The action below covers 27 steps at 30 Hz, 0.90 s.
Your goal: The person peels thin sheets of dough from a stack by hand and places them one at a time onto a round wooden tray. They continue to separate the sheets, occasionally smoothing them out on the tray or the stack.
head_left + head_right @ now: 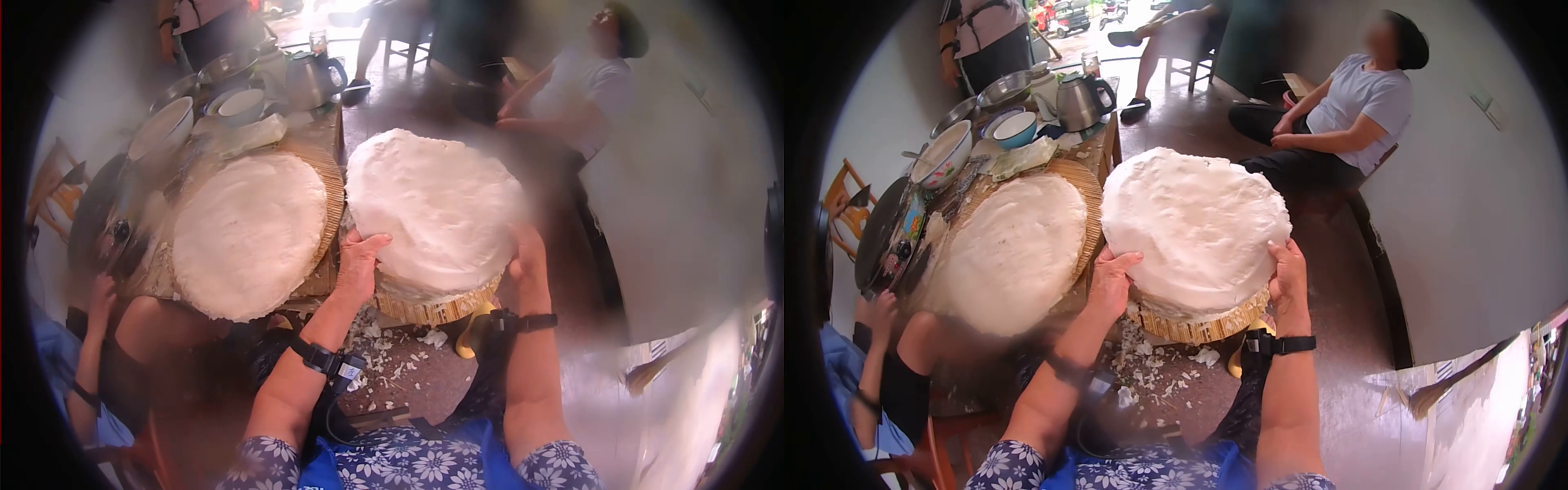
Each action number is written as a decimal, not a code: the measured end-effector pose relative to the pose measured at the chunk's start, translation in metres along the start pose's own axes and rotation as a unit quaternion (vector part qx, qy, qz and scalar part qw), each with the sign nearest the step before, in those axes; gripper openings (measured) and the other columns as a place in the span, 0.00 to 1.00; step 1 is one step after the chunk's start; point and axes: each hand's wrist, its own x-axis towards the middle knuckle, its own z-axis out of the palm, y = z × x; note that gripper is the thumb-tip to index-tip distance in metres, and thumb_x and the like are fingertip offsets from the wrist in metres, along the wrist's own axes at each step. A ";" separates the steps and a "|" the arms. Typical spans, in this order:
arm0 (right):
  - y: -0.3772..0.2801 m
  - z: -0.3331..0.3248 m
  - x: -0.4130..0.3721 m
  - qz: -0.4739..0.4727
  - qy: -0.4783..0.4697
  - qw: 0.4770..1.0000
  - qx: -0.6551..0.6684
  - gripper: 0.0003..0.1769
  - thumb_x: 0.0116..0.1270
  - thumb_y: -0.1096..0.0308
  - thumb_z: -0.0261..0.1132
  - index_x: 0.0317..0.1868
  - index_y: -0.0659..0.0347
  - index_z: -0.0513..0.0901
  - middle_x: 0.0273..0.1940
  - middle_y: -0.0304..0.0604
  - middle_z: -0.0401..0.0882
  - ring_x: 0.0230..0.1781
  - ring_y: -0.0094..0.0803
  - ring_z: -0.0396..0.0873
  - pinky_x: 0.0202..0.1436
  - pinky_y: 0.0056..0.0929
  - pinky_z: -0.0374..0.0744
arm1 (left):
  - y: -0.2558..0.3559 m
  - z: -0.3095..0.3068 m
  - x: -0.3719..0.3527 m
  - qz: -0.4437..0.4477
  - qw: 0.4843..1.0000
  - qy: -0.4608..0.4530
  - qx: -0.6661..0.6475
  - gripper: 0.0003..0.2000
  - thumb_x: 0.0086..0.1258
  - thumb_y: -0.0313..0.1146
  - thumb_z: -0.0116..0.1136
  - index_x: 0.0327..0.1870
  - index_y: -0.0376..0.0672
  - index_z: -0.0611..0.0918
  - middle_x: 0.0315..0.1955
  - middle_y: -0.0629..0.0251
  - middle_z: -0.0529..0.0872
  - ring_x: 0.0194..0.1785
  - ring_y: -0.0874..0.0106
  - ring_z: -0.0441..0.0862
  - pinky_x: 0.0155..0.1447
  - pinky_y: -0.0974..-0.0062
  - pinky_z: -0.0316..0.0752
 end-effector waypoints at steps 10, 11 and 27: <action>0.007 0.097 -0.033 -0.015 -0.110 0.993 0.051 0.23 0.65 0.79 0.53 0.61 0.64 0.67 0.56 0.45 0.74 0.55 0.36 0.74 0.61 0.35 0.73 | 0.101 -0.034 -0.056 0.111 0.994 -0.002 -0.022 0.15 0.58 0.22 0.58 0.49 0.39 0.78 0.42 0.65 0.83 0.45 0.74 0.80 0.53 0.73 0.75; 0.011 0.112 -0.033 -0.006 -0.131 0.990 0.058 0.21 0.65 0.79 0.54 0.60 0.65 0.68 0.54 0.45 0.75 0.54 0.35 0.75 0.60 0.34 0.74 | 0.116 -0.044 -0.065 0.122 0.992 0.011 -0.017 0.15 0.59 0.23 0.58 0.49 0.38 0.78 0.42 0.65 0.83 0.45 0.73 0.80 0.53 0.72 0.75; 0.108 0.303 -0.032 0.036 -0.276 0.954 -0.113 0.14 0.60 0.79 0.56 0.47 0.66 0.78 0.40 0.40 0.82 0.34 0.27 0.80 0.41 0.25 0.80 | 0.176 -0.224 -0.138 0.089 0.954 0.271 0.096 0.05 0.63 0.30 0.56 0.37 0.43 0.79 0.20 0.73 0.80 0.18 0.82 0.76 0.23 0.84 0.70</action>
